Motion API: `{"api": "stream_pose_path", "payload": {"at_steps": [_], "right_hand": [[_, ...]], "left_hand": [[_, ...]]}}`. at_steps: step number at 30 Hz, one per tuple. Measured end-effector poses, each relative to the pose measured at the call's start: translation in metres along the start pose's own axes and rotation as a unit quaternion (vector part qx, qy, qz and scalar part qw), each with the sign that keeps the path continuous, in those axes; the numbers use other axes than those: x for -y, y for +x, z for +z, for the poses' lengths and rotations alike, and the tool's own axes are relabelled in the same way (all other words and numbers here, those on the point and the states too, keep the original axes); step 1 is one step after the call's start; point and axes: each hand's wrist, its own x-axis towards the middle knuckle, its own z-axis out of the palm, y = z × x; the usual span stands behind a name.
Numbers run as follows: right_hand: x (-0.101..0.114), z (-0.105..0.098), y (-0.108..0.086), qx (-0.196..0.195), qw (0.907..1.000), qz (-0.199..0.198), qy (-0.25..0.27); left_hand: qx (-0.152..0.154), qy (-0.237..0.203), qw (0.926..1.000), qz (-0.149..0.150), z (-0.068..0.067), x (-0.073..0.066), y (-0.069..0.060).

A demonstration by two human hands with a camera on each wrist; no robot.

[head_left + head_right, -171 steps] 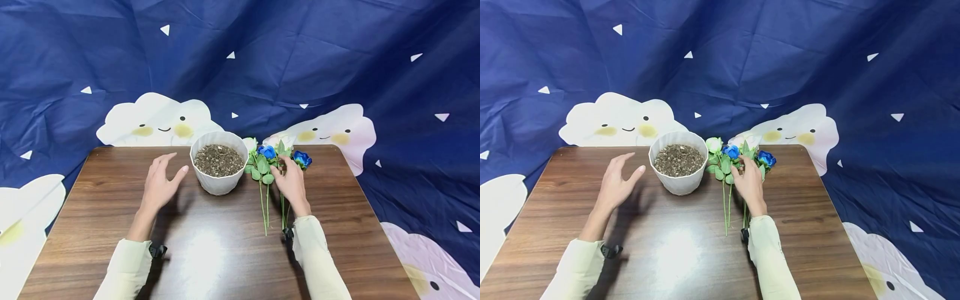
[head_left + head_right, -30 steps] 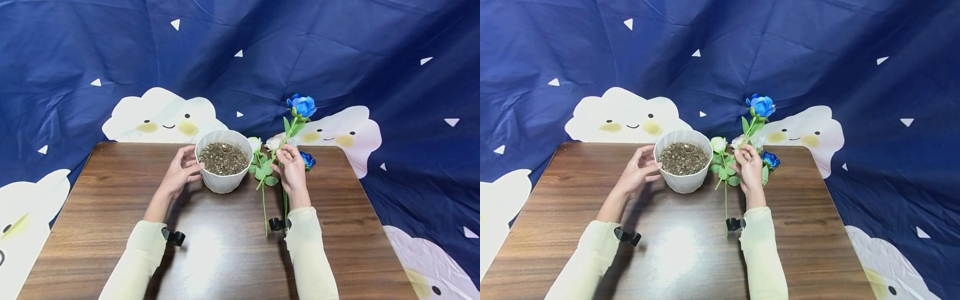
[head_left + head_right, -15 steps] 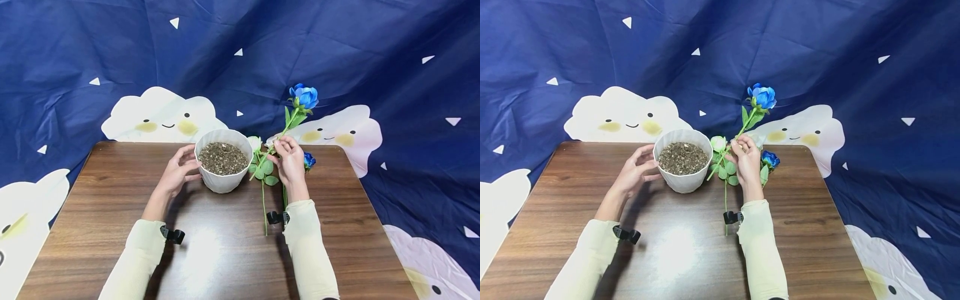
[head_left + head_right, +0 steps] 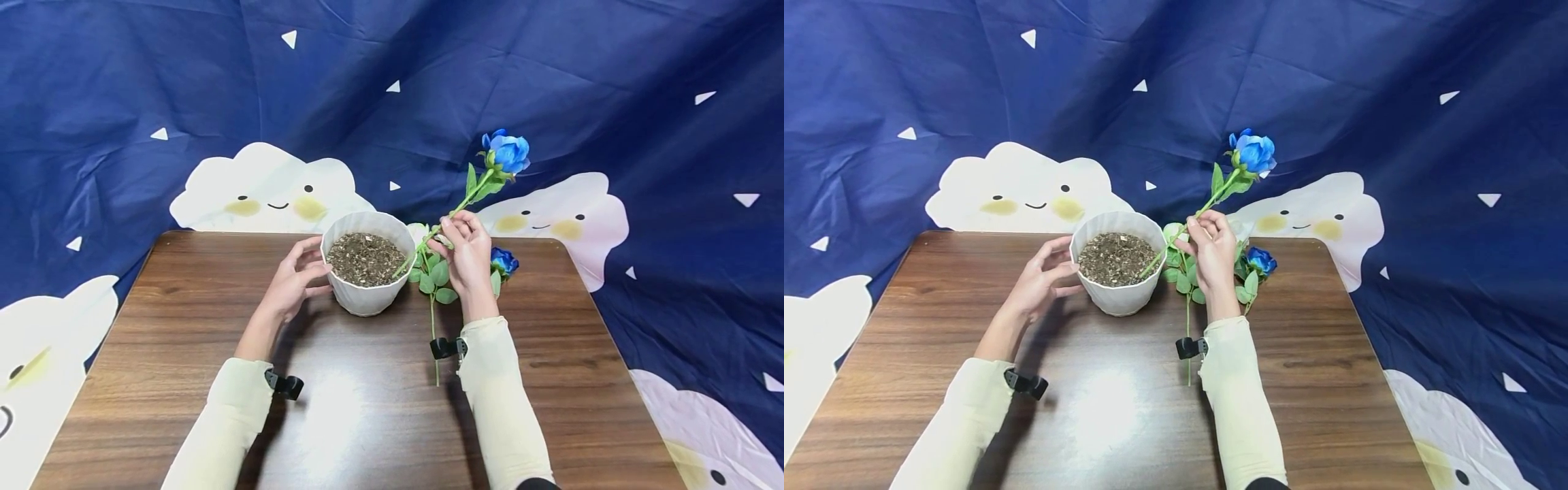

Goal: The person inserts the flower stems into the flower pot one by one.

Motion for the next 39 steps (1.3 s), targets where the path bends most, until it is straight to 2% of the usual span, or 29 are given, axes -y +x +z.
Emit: {"api": "stream_pose_path", "payload": {"at_steps": [5, 15, 27, 39], "right_hand": [[-0.001, 0.004, 0.002, -0.006, 0.9999, -0.006, -0.013], [-0.008, 0.015, 0.008, 0.005, 0.9981, -0.020, -0.058], [-0.018, 0.027, 0.016, 0.006, 0.9965, -0.017, -0.081], [-0.029, 0.041, 0.025, 0.033, 0.9870, -0.027, -0.155]], "left_hand": [[0.002, 0.000, 1.0000, 0.001, 0.002, -0.001, -0.001], [0.001, -0.004, 1.0000, 0.001, 0.000, 0.001, -0.001], [0.002, -0.009, 0.9999, 0.003, 0.001, 0.002, -0.001], [-0.002, -0.014, 0.9999, 0.004, 0.002, 0.001, -0.001]]}}
